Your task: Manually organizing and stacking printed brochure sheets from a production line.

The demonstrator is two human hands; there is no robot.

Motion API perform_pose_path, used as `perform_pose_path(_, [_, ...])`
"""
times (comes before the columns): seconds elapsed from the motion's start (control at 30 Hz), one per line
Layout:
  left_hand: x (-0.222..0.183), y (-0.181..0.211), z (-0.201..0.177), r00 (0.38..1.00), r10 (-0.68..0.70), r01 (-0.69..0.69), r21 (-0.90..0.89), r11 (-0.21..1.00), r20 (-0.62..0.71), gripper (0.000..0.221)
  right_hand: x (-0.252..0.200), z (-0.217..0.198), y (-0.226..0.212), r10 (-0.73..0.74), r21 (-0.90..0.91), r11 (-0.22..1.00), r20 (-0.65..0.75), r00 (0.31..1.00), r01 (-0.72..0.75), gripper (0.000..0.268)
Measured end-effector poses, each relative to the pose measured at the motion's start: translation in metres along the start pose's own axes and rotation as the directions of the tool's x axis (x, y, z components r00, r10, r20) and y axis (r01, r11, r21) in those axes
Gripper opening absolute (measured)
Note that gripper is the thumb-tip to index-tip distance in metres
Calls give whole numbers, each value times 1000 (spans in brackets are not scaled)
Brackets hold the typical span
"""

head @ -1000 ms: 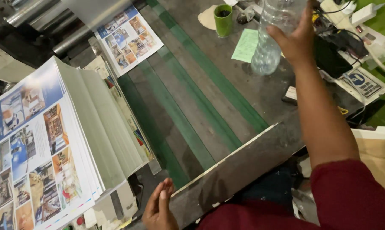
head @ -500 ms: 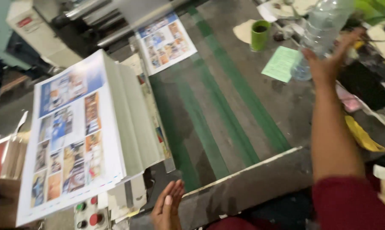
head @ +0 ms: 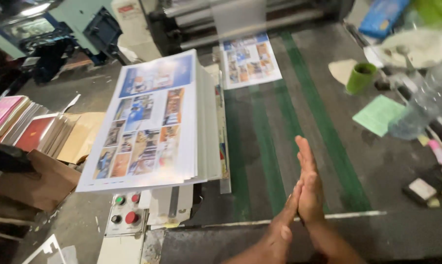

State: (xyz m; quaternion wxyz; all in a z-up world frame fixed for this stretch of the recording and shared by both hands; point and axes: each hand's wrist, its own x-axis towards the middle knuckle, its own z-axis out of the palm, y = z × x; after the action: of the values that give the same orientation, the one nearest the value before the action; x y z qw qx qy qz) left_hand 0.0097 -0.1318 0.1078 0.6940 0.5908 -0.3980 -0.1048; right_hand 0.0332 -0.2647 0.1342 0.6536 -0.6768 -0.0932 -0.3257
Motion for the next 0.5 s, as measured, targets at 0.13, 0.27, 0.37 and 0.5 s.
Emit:
perform_pose_path(0.13, [36,20,-25,992,121,-122,-8,993,-39,100,-41,46,-30,-25,156,988,211,977,-8,103])
perform_pose_path(0.27, [34,-1,-38,971,19,-73,-218,973,-240,106,-43,63,-21,-322,-206,899,290,901,387,92])
perform_pose_path(0.37, [2,-45,-13,990,-3,-31,-235,972,-141,105,0,34,-5,-90,-557,803,241,966,214,92])
perform_pose_path(0.5, [-4,-84,-15,963,256,-268,310,912,82,105,-10,28,58,202,218,953,57,978,-209,95])
